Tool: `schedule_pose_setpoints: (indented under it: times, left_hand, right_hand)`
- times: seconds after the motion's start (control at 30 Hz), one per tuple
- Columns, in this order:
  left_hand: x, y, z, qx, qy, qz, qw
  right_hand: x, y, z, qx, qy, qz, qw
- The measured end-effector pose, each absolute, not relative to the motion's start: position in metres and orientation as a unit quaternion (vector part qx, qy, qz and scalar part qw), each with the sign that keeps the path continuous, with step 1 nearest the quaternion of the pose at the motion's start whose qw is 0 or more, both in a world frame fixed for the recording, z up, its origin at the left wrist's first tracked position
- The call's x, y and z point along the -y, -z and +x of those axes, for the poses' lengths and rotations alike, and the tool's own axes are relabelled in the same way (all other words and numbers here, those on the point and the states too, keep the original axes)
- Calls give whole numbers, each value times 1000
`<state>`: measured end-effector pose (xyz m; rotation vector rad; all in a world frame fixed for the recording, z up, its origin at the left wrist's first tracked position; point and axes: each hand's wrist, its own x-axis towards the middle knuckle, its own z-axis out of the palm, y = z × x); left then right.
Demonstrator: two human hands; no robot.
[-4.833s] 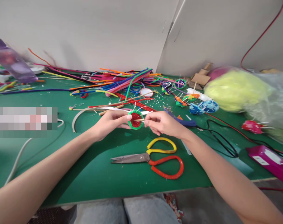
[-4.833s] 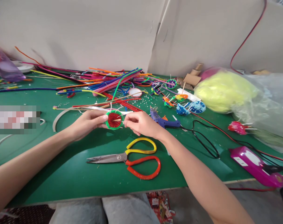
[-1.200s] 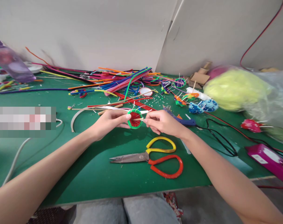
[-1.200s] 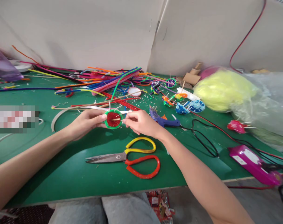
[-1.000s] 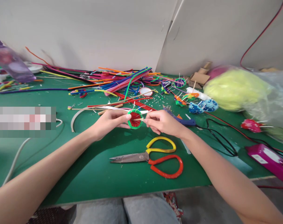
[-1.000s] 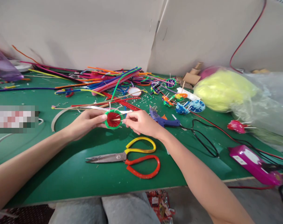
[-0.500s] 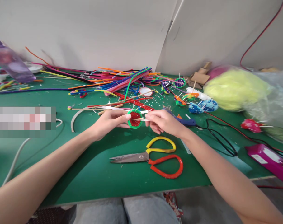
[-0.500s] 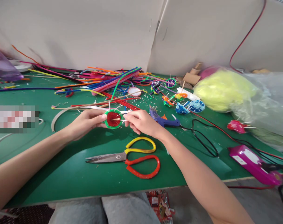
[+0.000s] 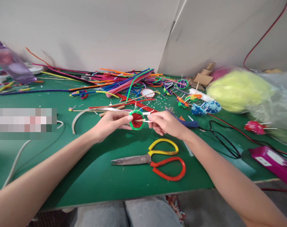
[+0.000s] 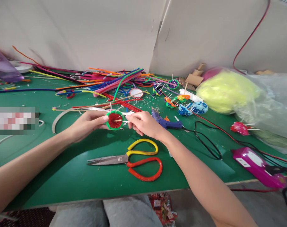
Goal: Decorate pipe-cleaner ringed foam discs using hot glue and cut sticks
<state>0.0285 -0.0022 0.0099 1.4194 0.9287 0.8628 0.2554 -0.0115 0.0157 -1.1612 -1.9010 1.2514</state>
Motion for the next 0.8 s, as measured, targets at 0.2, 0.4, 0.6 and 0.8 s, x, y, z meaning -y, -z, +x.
schedule_pose_setpoints:
  times: [0.2, 0.4, 0.6, 0.8]
  left_hand:
    - [2, -8, 28, -395, -373, 604, 583]
    - [0, -7, 29, -395, -372, 604, 584]
    - [1, -7, 28, -396, -373, 607, 580]
    - [1, -8, 27, -389, -367, 610, 584]
  right_hand:
    - [12, -17, 255, 718, -460, -434, 290]
    - [12, -17, 255, 719, -460, -432, 289]
    - [14, -17, 254, 744, -426, -434, 276]
    - [13, -17, 253, 752, -413, -436, 271]
